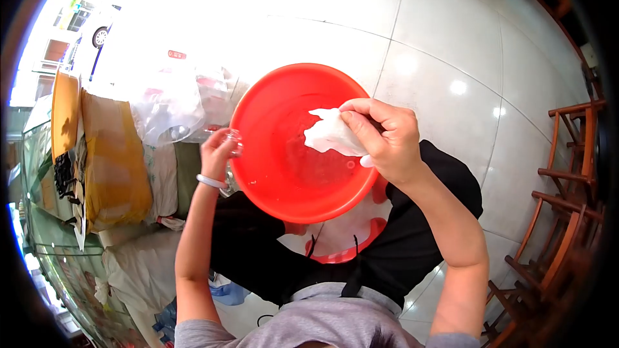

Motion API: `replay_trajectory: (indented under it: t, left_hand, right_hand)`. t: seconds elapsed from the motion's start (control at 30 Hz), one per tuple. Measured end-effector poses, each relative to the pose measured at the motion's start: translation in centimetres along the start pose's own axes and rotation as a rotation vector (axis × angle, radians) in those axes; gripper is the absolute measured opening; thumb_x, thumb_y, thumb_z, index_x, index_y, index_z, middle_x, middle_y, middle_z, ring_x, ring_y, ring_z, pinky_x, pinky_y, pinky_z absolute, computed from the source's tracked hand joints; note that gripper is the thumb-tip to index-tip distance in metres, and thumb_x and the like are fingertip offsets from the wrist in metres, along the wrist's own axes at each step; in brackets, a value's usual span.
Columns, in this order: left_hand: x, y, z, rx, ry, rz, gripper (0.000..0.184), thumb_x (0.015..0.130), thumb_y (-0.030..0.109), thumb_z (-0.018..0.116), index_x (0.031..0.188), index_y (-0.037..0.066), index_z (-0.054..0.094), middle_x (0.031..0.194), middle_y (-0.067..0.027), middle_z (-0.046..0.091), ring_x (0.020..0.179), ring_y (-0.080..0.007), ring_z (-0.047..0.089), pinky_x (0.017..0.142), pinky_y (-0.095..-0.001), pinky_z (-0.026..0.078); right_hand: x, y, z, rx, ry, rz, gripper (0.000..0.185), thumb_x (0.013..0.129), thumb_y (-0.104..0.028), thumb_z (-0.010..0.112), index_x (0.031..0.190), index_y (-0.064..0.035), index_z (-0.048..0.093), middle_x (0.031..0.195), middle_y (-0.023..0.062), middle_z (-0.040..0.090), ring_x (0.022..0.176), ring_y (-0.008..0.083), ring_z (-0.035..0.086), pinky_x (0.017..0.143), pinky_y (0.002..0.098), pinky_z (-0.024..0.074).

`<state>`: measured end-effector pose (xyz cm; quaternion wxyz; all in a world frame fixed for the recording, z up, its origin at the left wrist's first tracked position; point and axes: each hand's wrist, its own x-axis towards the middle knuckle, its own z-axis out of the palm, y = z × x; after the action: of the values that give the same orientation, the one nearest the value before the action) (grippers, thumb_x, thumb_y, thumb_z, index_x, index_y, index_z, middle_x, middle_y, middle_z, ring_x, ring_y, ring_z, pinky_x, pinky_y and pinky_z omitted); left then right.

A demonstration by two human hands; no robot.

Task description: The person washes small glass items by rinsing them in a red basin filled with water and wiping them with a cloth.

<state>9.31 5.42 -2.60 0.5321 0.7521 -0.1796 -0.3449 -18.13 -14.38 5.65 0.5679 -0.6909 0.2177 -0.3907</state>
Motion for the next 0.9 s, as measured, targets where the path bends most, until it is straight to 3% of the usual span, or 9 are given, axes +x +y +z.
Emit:
replay_trajectory:
  t: [0.07,0.2,0.33,0.4,0.47,0.53,0.63,0.77,0.9]
  left_hand:
    - [1.1,-0.3,-3.4,0.113,0.082,0.057,0.030,0.075,0.005,0.059,0.104,-0.002,0.059,0.085,-0.0068,0.062,0.070,-0.0136,0.061,0.059,-0.0261,0.052]
    - [3.8,-5.9,-10.8,0.899,0.106,0.059,0.038,0.068,0.011,0.065,0.105,0.000,0.061,0.085,-0.0097,0.065,0.068,-0.0147,0.062,0.061,-0.0265,0.052]
    - [3.9,-12.5,-13.5,0.782,-0.014,-0.383,0.048,0.062,0.019,0.072,0.105,0.000,0.061,0.090,-0.0143,0.065,0.068,-0.0196,0.065,0.066,-0.0316,0.053]
    - [4.0,-18.0,-14.6,0.892,0.012,-0.324,0.046,0.063,0.016,0.073,0.102,-0.003,0.059,0.073,-0.0106,0.064,0.056,-0.0156,0.061,0.052,-0.0299,0.052]
    - [3.6,-22.1,-14.7,0.912,-0.002,-0.248,0.051,0.058,0.024,0.078,0.099,-0.002,0.060,0.070,-0.0107,0.063,0.057,-0.0171,0.061,0.055,-0.0323,0.050]
    - [3.0,-24.4,-13.8,0.821,0.008,-0.360,0.051,0.054,0.027,0.079,0.095,0.002,0.061,0.086,-0.0156,0.063,0.084,-0.0289,0.060,0.078,-0.0367,0.048]
    - [2.4,-28.8,-13.0,0.949,0.120,-0.120,0.052,0.054,0.025,0.081,0.095,0.003,0.059,0.094,-0.0163,0.058,0.091,-0.0316,0.056,0.081,-0.0379,0.045]
    - [2.8,-30.8,-12.4,0.840,0.245,-0.194,0.057,0.055,0.018,0.081,0.103,0.002,0.054,0.106,-0.0177,0.052,0.095,-0.0345,0.052,0.084,-0.0390,0.043]
    - [3.6,-31.6,-13.4,0.814,0.200,-0.251,0.057,0.059,0.024,0.079,0.107,0.003,0.055,0.102,-0.0170,0.055,0.093,-0.0305,0.054,0.082,-0.0379,0.045]
  right_hand:
    - [0.0,-0.2,0.2,-0.034,-0.034,0.036,0.007,0.080,-0.003,0.058,0.082,0.0021,0.062,0.069,0.0109,0.064,0.059,0.0167,0.061,0.054,0.0251,0.0469]
    - [-0.1,0.6,1.3,-0.141,-0.094,0.058,0.005,0.080,-0.002,0.058,0.082,0.0019,0.062,0.070,0.0113,0.064,0.059,0.0192,0.062,0.054,0.0258,0.0473]
    - [-0.2,1.6,2.9,-0.214,-0.171,0.030,0.004,0.080,0.001,0.057,0.082,0.0018,0.061,0.069,0.0116,0.063,0.059,0.0192,0.062,0.053,0.0262,0.0473]
    - [-0.2,2.3,3.8,-0.271,-0.222,0.051,0.004,0.079,0.002,0.058,0.082,0.0027,0.061,0.068,0.0119,0.062,0.059,0.0195,0.062,0.052,0.0264,0.0472]
    - [-0.1,3.0,4.7,-0.290,-0.259,0.064,0.004,0.079,0.002,0.058,0.082,0.0032,0.060,0.068,0.0122,0.062,0.059,0.0199,0.062,0.052,0.0266,0.0471]
    - [0.1,3.6,5.4,-0.304,-0.304,0.084,0.004,0.079,0.002,0.058,0.082,0.0034,0.060,0.069,0.0125,0.062,0.059,0.0200,0.062,0.052,0.0267,0.0472]
    - [0.5,4.4,6.6,-0.347,-0.343,0.075,0.004,0.078,0.003,0.058,0.082,0.0033,0.060,0.069,0.0127,0.062,0.059,0.0208,0.062,0.052,0.0266,0.0473]
    - [0.9,5.0,7.7,-0.368,-0.377,0.060,0.004,0.078,0.004,0.059,0.082,0.0032,0.060,0.069,0.0130,0.062,0.058,0.0212,0.062,0.051,0.0267,0.0468]
    - [1.5,4.7,8.2,-0.374,-0.376,0.046,0.005,0.078,0.004,0.059,0.082,0.0031,0.060,0.068,0.0131,0.061,0.056,0.0199,0.060,0.049,0.0263,0.0456]
